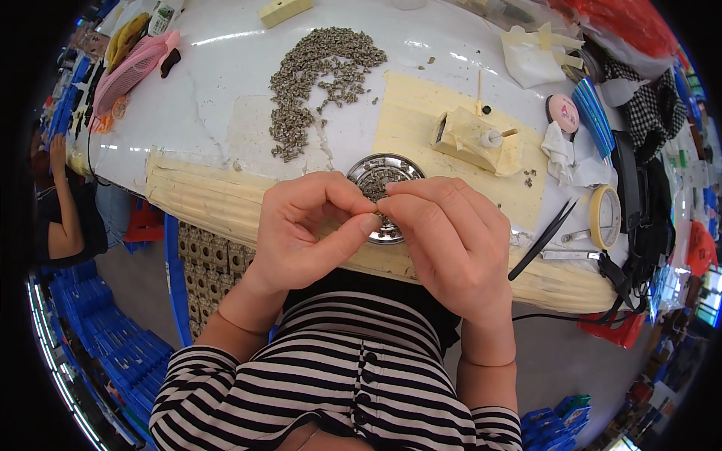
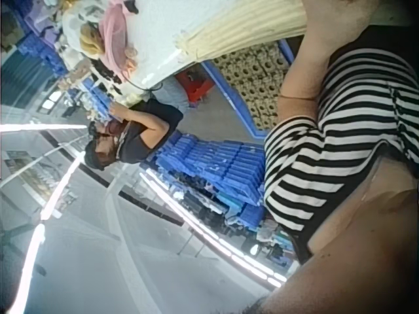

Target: The person picks up a small metal part and inserts a long pin through its center. They then select a tiny circular component from a container and slide it onto the pin before placing the assembled piece into a small block on the table.

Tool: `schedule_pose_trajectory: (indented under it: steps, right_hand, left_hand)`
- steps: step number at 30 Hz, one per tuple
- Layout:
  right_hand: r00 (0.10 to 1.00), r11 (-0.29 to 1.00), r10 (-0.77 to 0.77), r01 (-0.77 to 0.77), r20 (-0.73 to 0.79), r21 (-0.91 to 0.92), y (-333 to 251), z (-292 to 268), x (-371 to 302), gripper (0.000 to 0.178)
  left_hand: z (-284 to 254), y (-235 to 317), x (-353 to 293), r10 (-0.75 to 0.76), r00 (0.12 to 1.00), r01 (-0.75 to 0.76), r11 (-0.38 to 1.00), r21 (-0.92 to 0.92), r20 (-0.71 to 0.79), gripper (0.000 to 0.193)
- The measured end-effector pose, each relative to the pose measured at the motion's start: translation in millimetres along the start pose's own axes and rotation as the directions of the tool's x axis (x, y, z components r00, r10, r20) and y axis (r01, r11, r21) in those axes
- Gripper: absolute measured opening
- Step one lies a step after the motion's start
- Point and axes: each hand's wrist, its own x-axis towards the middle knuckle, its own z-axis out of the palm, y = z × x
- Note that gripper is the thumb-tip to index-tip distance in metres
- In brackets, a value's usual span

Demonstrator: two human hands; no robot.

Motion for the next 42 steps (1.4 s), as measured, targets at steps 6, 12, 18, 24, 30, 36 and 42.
schedule_pose_trajectory:
  steps: [6,12,18,24,30,36,42]
  right_hand:
    - [1.0,1.0,0.008,-0.008,-0.027,-0.004,-2,2,0,0.019]
    - [0.99,1.0,0.024,-0.025,-0.14,-0.007,-9,13,-3,0.023]
    - [0.983,0.998,0.057,-0.054,-0.176,0.018,-14,19,-8,0.025]
    - [0.982,0.997,0.071,-0.064,-0.175,0.043,-16,22,-11,0.029]
    - [0.985,0.997,0.07,-0.063,-0.158,0.05,-19,24,-11,0.032]
    - [0.994,0.999,0.042,-0.039,-0.103,0.025,-18,24,-9,0.035]
    - [0.988,0.999,0.039,-0.033,-0.148,0.04,-15,21,-9,0.033]
  left_hand:
    - [1,-7,0,0.051,0.998,-0.053,0.998,-0.03,-0.047,0.007]
    - [1,-7,-1,0.063,0.993,-0.071,0.994,-0.08,-0.097,0.007]
    - [0,-8,-3,0.075,0.99,-0.09,0.987,-0.131,-0.117,0.006]
    - [0,-6,-4,0.035,0.99,-0.062,0.978,-0.197,-0.137,0.007]
    - [-1,-6,-4,0.02,0.989,-0.055,0.969,-0.241,-0.149,0.006]
    - [-1,-3,-2,0.015,0.985,-0.066,0.952,-0.298,-0.17,0.008]
    - [3,0,-1,0.009,0.982,-0.055,0.97,-0.236,-0.191,0.005]
